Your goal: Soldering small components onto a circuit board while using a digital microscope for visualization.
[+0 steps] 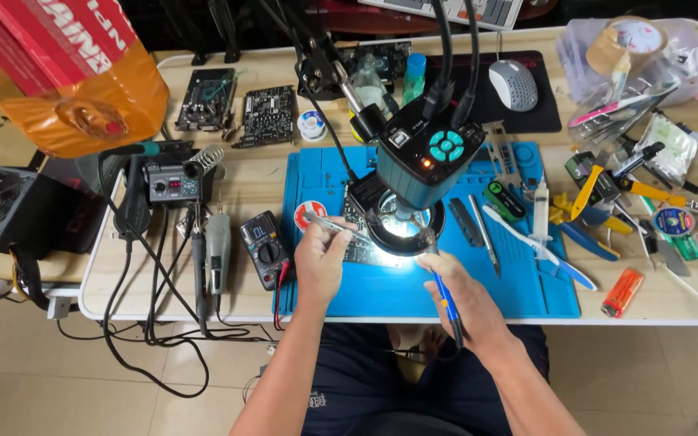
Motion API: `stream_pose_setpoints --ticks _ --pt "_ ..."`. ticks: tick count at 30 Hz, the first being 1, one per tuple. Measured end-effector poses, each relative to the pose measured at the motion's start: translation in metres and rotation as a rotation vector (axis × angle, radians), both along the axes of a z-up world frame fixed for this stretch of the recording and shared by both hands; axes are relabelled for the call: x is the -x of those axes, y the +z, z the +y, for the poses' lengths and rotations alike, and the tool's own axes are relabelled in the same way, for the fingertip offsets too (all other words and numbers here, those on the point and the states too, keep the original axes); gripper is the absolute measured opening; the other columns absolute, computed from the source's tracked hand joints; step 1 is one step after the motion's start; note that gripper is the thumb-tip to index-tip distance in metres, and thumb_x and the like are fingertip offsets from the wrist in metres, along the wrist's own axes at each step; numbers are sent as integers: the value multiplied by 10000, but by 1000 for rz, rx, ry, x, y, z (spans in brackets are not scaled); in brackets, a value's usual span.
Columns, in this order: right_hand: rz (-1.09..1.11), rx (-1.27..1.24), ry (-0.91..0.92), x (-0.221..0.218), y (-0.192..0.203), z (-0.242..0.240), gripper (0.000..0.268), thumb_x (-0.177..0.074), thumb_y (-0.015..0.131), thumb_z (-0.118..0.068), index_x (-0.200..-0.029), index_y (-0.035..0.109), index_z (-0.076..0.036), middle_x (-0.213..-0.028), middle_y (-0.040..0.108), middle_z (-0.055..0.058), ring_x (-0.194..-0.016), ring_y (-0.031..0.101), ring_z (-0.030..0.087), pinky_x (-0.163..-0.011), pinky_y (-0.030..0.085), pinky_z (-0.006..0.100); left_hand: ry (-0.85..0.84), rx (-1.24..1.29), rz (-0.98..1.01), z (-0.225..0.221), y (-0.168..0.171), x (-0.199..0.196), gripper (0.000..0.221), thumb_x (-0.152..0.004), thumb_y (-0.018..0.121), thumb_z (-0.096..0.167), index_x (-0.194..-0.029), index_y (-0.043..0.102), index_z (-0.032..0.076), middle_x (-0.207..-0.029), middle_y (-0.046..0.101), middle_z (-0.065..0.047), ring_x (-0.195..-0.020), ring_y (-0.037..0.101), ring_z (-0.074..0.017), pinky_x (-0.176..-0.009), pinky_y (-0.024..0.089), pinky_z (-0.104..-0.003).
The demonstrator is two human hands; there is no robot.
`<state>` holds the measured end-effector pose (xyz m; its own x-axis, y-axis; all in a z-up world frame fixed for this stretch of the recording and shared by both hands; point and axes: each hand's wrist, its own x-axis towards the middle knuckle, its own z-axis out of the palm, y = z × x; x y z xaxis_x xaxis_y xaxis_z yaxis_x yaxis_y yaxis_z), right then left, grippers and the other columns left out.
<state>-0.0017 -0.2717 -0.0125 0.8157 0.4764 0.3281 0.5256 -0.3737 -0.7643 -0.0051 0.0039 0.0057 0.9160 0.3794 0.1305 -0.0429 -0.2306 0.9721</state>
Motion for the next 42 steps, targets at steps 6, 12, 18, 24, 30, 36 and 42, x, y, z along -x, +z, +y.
stream_pose_setpoints --ticks 6,12,18,24,30,36,42 --pt "17 8 39 2 15 1 469 -1077 630 -107 -1541 574 -135 -1416 717 228 -1249 711 506 -1057 577 657 -4 33 58 -8 5 8 195 -1091 678 160 -1264 746 99 -1156 873 -123 -1039 827 -245 -980 633 -410" --pt "16 26 76 10 48 7 452 -1078 622 -107 -1527 569 -119 -1402 738 233 -1250 708 522 -1043 575 675 5 42 62 -10 6 13 211 -1083 684 142 -1278 735 76 -1148 871 -149 -1051 832 -266 -986 635 -440" --pt "23 34 94 7 40 6 458 -1072 629 -87 -1524 562 -110 -1391 756 242 -1274 698 525 -1080 543 687 14 39 52 -11 6 14 225 -1091 665 132 -1296 724 60 -1159 862 -164 -1065 830 -286 -999 632 -460" --pt "54 0 97 4 45 11 424 -1088 597 -83 -1509 545 -91 -1394 757 263 -1279 706 519 -1077 543 698 17 41 35 -11 5 15 215 -1094 666 131 -1290 721 64 -1169 858 -167 -1058 828 -297 -997 636 -472" --pt "99 -44 74 6 39 16 395 -1097 586 -95 -1489 542 -72 -1465 710 288 -1281 704 519 -1060 552 692 18 24 -9 -12 1 15 206 -1092 678 154 -1270 727 64 -1136 862 -160 -1068 832 -288 -1004 635 -480" --pt "134 -35 72 9 31 14 397 -1095 605 -88 -1486 550 -47 -1433 721 308 -1287 688 537 -1050 538 727 28 7 -39 -11 -2 14 214 -1090 683 171 -1277 718 73 -1147 850 -156 -1068 822 -302 -1001 638 -498" --pt "199 -134 -120 -1 6 1 435 -1136 557 -381 -1476 568 -110 -1275 841 104 -1359 704 334 -1153 531 513 19 12 -49 -11 -2 12 185 -1101 682 193 -1256 712 97 -1148 847 -137 -1040 825 -286 -980 650 -475"
